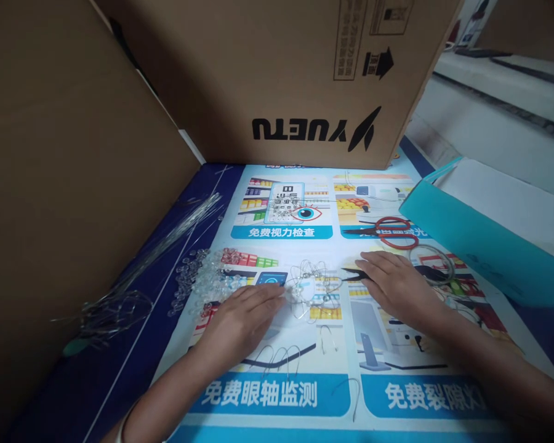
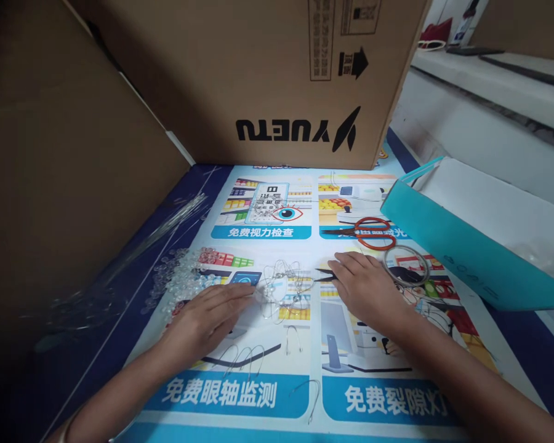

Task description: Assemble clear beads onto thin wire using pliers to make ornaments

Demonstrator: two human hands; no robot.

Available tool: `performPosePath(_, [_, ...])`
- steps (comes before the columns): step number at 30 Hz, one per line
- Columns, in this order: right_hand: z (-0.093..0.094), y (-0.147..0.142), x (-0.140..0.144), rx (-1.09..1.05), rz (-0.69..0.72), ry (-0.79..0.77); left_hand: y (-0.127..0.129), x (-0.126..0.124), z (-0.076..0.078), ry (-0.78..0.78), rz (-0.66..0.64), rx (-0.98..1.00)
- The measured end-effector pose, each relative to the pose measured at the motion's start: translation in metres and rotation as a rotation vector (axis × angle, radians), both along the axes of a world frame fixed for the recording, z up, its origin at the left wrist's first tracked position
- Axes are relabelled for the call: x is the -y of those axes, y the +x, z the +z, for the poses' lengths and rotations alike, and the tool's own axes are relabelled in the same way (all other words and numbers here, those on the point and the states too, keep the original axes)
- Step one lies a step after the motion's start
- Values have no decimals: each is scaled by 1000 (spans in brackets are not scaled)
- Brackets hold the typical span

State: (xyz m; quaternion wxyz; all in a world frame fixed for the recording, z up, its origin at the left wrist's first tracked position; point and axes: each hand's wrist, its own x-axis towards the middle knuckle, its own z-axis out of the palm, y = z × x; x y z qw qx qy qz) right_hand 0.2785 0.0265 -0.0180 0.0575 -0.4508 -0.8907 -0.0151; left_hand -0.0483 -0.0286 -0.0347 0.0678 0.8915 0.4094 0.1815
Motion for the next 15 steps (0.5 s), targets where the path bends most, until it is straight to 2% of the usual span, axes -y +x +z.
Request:
performPosePath(5, [16,-24,3,-231,91,-142,2,-6,7,-40,133,193])
performPosePath(10, [17,-53,2,-257,193,-256,21,-14,20,-182,151,148])
performPosePath(15, [8,-63,0,-189,237,-313,31,-18,8,-269,161,84])
